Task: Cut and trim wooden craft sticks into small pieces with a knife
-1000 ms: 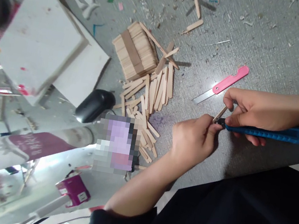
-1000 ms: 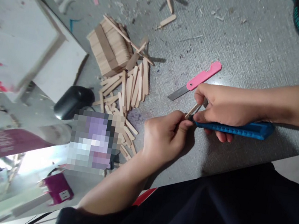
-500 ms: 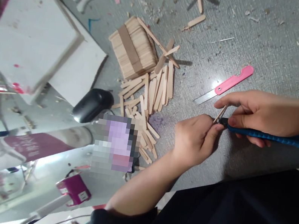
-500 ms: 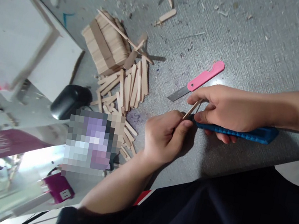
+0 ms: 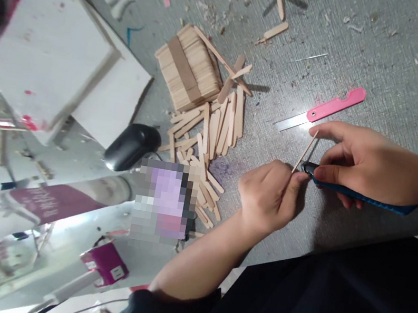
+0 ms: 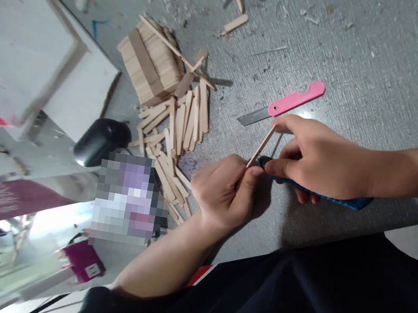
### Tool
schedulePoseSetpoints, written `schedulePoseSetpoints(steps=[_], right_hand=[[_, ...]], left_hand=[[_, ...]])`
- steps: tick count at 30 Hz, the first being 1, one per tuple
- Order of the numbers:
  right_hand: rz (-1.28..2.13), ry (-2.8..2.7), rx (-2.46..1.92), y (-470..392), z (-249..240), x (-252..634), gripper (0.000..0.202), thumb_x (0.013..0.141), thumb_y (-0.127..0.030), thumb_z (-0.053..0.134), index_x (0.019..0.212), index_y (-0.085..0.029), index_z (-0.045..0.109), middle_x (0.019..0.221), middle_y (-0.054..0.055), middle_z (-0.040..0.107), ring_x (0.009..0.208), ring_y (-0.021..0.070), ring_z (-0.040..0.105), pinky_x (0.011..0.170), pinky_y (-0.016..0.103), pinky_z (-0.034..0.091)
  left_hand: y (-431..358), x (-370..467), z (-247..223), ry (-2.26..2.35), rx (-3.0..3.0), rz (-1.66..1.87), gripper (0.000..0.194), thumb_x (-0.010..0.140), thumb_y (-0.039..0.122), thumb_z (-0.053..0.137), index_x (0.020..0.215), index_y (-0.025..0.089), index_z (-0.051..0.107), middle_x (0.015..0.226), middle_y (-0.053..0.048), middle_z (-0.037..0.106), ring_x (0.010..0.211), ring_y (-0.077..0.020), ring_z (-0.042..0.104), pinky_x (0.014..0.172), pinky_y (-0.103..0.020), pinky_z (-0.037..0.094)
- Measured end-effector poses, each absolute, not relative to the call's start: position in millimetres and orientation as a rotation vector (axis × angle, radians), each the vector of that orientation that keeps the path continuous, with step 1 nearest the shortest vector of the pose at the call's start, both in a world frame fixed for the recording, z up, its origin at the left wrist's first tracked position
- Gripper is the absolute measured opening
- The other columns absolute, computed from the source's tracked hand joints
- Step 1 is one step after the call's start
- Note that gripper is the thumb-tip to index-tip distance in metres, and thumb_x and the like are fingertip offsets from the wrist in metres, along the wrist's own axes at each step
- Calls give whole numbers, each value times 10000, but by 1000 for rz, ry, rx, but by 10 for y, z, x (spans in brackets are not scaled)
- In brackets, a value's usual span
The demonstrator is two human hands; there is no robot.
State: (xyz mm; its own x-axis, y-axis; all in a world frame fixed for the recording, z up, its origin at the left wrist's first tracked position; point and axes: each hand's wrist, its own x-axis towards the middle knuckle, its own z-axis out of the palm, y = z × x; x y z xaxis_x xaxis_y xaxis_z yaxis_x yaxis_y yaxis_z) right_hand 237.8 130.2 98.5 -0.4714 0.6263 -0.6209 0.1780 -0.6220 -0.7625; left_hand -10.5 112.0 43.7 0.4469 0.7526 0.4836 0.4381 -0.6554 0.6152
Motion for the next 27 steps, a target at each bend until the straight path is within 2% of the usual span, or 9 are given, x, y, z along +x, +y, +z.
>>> schedulePoseSetpoints(steps=[3,9,22,27], right_hand=[[2193,-1202,-1412,1300,994,2380,696,1171,-287,860,1795,-172,575,713,-68,739,506,172,686,479,281,509],[2143,-1193,-1361,1272,976,2393,852,1142,-299,901,1887,-212,495,704,-92,735,503,160,660,482,263,491],[2100,-1327,-1381,1252,944,2442,778,1221,-299,798,1922,-171,484,734,-62,775,506,155,633,487,257,499],[2082,-1340,-1381,1233,929,2442,707,1218,-321,811,1861,-163,564,685,-69,737,487,155,610,463,266,463]], left_hand=[[1127,-103,431,1014,2307,1068,457,1204,257,745,858,271,447,693,65,446,597,-125,365,561,-369,218],[1139,-102,433,1018,2309,1062,485,1190,250,759,835,268,429,673,69,434,577,-120,344,564,-376,214],[1122,-113,476,1094,2326,935,517,1209,307,717,783,267,427,645,52,438,567,-128,358,580,-390,229],[1131,-105,477,1090,2310,939,514,1199,295,735,793,268,422,647,57,444,568,-126,351,577,-380,231]])
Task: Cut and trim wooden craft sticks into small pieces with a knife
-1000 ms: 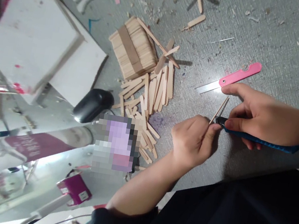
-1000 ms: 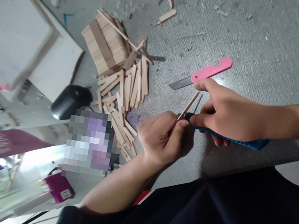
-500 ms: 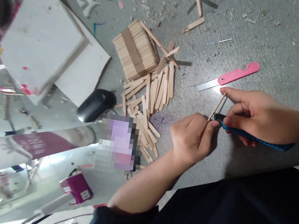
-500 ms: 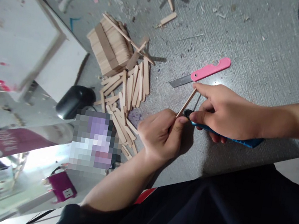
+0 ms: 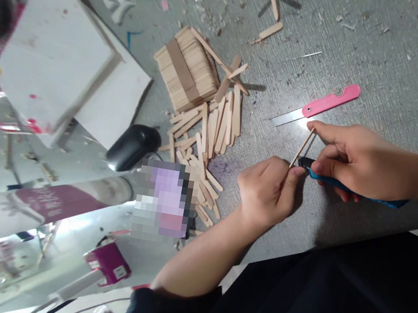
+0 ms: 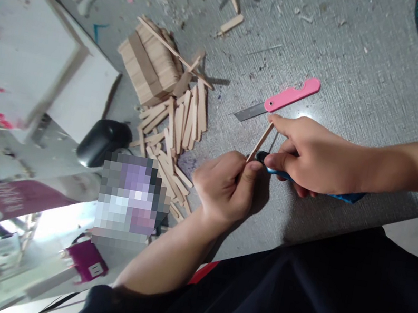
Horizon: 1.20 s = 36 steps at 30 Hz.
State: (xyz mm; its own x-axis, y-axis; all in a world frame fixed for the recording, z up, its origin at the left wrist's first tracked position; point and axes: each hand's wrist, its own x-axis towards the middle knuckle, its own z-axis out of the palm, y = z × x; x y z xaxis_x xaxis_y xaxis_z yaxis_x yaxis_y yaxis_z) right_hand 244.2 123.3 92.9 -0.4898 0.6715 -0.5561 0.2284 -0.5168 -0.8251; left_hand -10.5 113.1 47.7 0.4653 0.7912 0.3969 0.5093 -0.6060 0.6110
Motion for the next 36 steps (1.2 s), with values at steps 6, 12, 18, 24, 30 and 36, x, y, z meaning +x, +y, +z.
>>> schedulePoseSetpoints(steps=[6,12,18,24,30,36], right_hand=[[2078,-1328,-1373,1285,885,2407,796,1205,-309,844,1909,-152,507,626,-95,692,470,154,625,440,250,438],[2121,-1298,-1352,1358,907,2401,881,1188,-246,815,1955,-190,385,813,-53,812,521,173,711,471,260,522],[2118,-1221,-1344,1354,903,2407,1107,1113,-196,876,2017,-302,246,912,-46,841,541,170,729,521,239,572],[2210,-1183,-1267,1424,910,2443,1091,1069,-169,891,1984,-336,319,934,-70,820,600,151,771,564,197,588],[2190,-1159,-1273,1408,880,2471,1000,1031,-197,953,1892,-365,474,962,-55,821,624,159,783,541,207,570],[2227,-1238,-1206,1432,889,2479,966,1084,-229,916,1890,-358,399,977,-53,823,622,186,796,540,248,568]], left_hand=[[1128,-117,464,1115,2259,896,514,1205,328,727,777,260,450,640,56,477,556,-120,378,582,-366,257],[1126,-140,459,1288,2149,664,491,1265,444,548,808,265,527,667,3,578,595,-161,511,616,-375,295],[1155,-140,459,1302,2087,655,520,1275,456,524,792,268,556,647,-8,615,590,-172,548,626,-376,340],[1148,-146,435,1299,2042,709,561,1286,456,532,759,265,565,625,-4,618,568,-160,556,611,-366,359],[1147,-144,430,1302,1964,721,613,1293,509,529,731,268,569,616,-9,618,559,-160,547,595,-368,380],[1158,-142,419,1301,1923,742,643,1289,555,541,716,265,576,605,-8,616,548,-157,547,584,-368,378]])
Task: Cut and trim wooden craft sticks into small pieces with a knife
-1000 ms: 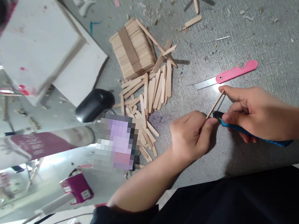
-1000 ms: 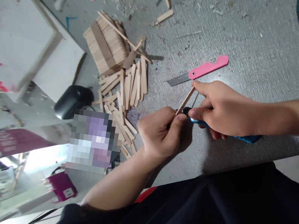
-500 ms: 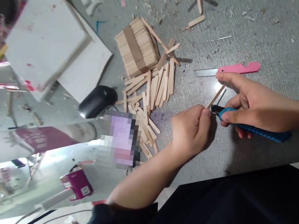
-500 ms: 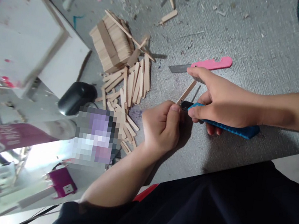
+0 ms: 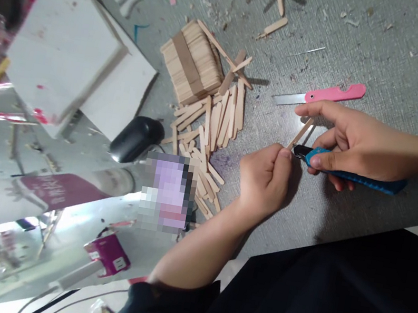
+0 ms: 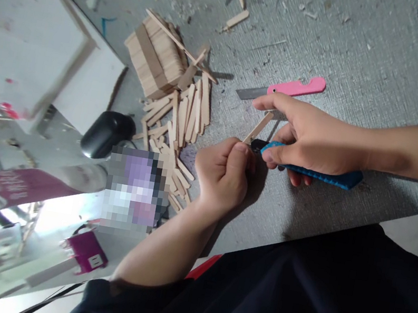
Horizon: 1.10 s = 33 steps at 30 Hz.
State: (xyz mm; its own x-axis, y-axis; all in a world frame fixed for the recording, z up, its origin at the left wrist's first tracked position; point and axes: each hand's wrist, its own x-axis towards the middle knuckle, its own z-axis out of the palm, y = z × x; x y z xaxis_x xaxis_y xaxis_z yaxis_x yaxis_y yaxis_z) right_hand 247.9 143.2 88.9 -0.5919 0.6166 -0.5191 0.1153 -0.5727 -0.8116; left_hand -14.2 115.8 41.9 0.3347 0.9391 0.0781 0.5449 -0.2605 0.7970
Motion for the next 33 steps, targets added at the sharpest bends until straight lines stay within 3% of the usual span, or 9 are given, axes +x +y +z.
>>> schedulePoseSetpoints(steps=[8,15,20,25,28,33], right_hand=[[2199,-1204,-1234,1407,872,2484,541,1060,-286,1001,1393,-321,576,881,-86,744,604,133,734,580,228,504],[2203,-1316,-1178,1446,905,2475,455,1075,-391,1025,1064,-276,584,735,-69,711,564,135,695,546,255,460],[2273,-1454,-1067,1546,864,2573,464,1117,-397,990,1093,-278,542,633,-123,631,463,90,589,498,237,346],[2258,-1461,-891,1588,742,2620,581,1071,-455,1032,1112,-297,474,638,-142,579,458,92,543,504,266,290],[2060,-1568,-1012,1505,729,2591,487,1094,-407,971,1131,-294,498,698,-120,597,548,115,566,563,296,321],[1623,-1784,-1150,1357,706,2564,333,1049,-263,850,1148,-298,534,748,-97,579,680,164,488,669,338,338]], left_hand=[[1193,-135,392,1275,1832,769,659,1281,584,553,701,270,547,584,3,587,524,-152,535,550,-357,380],[1213,-122,435,1269,1810,770,614,1248,461,583,668,263,541,571,-1,588,523,-140,515,548,-351,374],[1269,-102,465,1188,1729,793,657,1221,524,635,631,265,510,536,13,517,500,-132,439,513,-336,347],[1291,-81,441,1159,1552,901,705,1213,630,663,618,277,526,508,17,490,479,-145,468,503,-332,397],[1259,-81,397,1145,1543,930,663,1210,595,673,643,277,543,537,14,537,480,-144,492,506,-336,397],[1227,-69,400,1164,1591,935,546,1194,439,660,681,260,609,597,2,639,519,-138,544,541,-321,433]])
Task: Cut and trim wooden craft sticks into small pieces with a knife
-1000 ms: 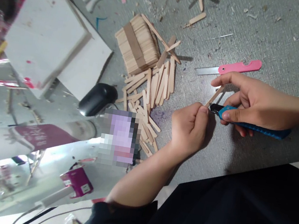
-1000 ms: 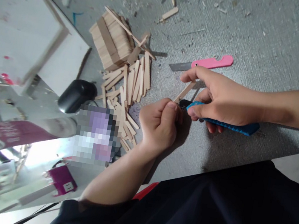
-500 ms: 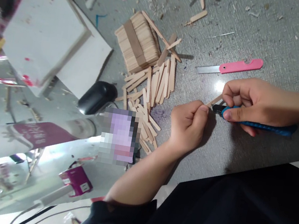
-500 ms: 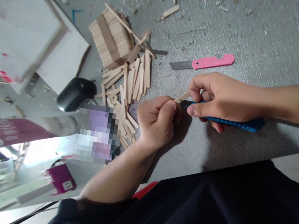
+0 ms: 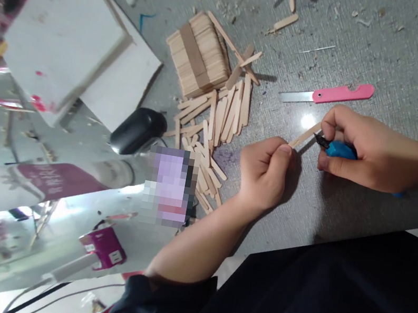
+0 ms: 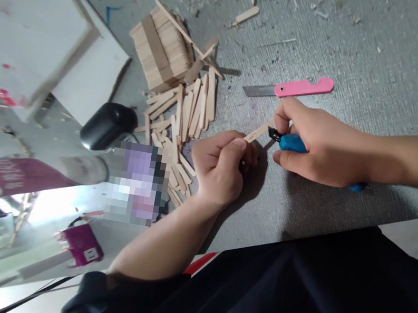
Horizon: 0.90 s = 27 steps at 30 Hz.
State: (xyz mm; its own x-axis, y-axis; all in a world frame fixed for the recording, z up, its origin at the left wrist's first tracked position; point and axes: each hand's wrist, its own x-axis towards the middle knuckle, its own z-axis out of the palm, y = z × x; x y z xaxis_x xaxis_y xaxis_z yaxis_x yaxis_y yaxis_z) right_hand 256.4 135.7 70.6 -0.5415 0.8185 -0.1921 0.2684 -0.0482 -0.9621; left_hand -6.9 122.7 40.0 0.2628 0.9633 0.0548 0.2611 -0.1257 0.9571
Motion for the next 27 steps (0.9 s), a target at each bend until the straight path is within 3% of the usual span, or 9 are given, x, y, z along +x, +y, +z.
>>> schedulePoseSetpoints(steps=[5,8,10,13,18,23,27], right_hand=[[1622,-1822,-1161,1378,716,2575,194,1117,-293,795,1200,-274,621,834,-51,716,741,172,561,722,349,356],[1607,-1900,-1140,1414,739,2561,83,1150,-300,764,1115,-238,720,839,-37,737,742,156,570,739,348,361],[1573,-1894,-1164,1429,748,2545,146,1164,-312,768,1048,-223,764,820,-31,730,733,148,566,743,350,367],[1578,-1814,-1232,1434,770,2520,185,1147,-315,809,992,-219,778,793,-22,719,724,149,576,715,350,376],[1644,-1700,-1279,1422,833,2496,16,1048,-205,806,1036,-209,798,862,15,780,765,174,643,682,352,436],[1502,-1856,-1108,1439,836,2517,121,1107,-339,777,1081,-241,844,1006,29,843,902,207,703,835,356,506],[1492,-1898,-1157,1437,829,2522,164,1147,-364,743,1074,-243,825,887,-3,778,840,189,652,814,344,468]], left_hand=[[1216,-58,437,1201,1673,926,447,1173,345,643,736,251,656,622,9,664,529,-139,548,548,-313,435],[1198,-61,438,1211,1710,896,457,1200,384,640,761,257,643,636,6,660,549,-154,561,558,-328,428],[1185,-63,434,1211,1724,893,465,1214,395,633,769,257,642,642,6,660,558,-156,568,567,-330,428],[1175,-59,424,1234,1730,890,474,1217,394,623,764,257,640,643,7,660,557,-151,564,568,-326,432],[1175,-41,409,1189,1702,941,464,1223,385,625,780,254,667,658,4,684,551,-149,567,563,-323,451],[1173,-43,409,1116,1697,950,522,1270,485,602,816,252,710,694,-6,722,560,-150,588,586,-327,510],[1174,-57,407,1053,1684,919,575,1292,586,581,856,251,749,749,-26,779,588,-157,625,630,-340,562]])
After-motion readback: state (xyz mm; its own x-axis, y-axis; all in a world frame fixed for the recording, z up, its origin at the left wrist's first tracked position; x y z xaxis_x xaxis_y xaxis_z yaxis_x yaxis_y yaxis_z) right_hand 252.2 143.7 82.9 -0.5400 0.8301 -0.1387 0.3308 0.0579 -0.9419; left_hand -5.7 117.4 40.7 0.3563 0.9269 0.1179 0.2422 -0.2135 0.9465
